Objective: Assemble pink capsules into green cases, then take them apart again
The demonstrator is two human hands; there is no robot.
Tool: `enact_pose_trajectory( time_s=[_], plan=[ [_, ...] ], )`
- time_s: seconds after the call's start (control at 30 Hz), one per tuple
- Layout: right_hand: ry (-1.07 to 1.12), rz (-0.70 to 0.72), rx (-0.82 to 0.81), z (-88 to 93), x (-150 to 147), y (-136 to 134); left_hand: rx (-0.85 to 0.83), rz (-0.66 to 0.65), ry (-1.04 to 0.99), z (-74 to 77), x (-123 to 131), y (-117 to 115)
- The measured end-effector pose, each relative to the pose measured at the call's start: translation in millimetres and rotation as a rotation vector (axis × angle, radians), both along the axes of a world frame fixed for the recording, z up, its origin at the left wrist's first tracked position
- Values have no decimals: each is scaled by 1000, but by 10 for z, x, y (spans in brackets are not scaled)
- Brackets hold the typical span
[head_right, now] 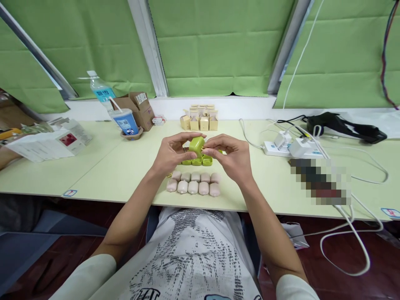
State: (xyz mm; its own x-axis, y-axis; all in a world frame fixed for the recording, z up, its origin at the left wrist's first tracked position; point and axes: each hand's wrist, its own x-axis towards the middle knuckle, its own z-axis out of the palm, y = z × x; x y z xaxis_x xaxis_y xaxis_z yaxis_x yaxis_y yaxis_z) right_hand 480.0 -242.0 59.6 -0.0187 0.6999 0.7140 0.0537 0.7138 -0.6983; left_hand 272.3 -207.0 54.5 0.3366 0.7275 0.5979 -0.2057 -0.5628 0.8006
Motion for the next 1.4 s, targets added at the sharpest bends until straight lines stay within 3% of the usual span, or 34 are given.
enact_pose_trajectory(
  time_s=[0.3, 0.43, 0.6, 0.7, 0.83, 0.97, 1.17, 1.27, 1.33, 1.4],
  plan=[
    [120, 24, -109, -74, -121, 26, 50, 13, 25, 49, -62, -7],
    [90, 6, -127, -48, -104, -17, 56, 16, 48, 21, -34, -5],
    [89, 82, -227, -63, -46, 95, 40, -2, 44, -34, 16, 18],
    [180, 206, -364, -103, -35, 201, 41, -27, 68, -35, 19, 12],
    [178, 508, -635, -121, -64, 237, 37, -28, 78, -29, 14, 5],
    [244, 613, -652, -156, -180, 194, 10, 26, 64, -69, 7, 70],
    [330, 511, -677, -259, -340, 255, 45, 84, 111, -165, 74, 174],
    [310, 461, -676, -240, -229, 314, 86, 158, 94, -182, 111, 178],
    [157, 355, -631, -204, -21, 337, 102, 231, 53, -174, 102, 181],
    [-133, 152, -527, -178, 277, 360, 108, 297, 38, -160, 70, 194]
  ],
)
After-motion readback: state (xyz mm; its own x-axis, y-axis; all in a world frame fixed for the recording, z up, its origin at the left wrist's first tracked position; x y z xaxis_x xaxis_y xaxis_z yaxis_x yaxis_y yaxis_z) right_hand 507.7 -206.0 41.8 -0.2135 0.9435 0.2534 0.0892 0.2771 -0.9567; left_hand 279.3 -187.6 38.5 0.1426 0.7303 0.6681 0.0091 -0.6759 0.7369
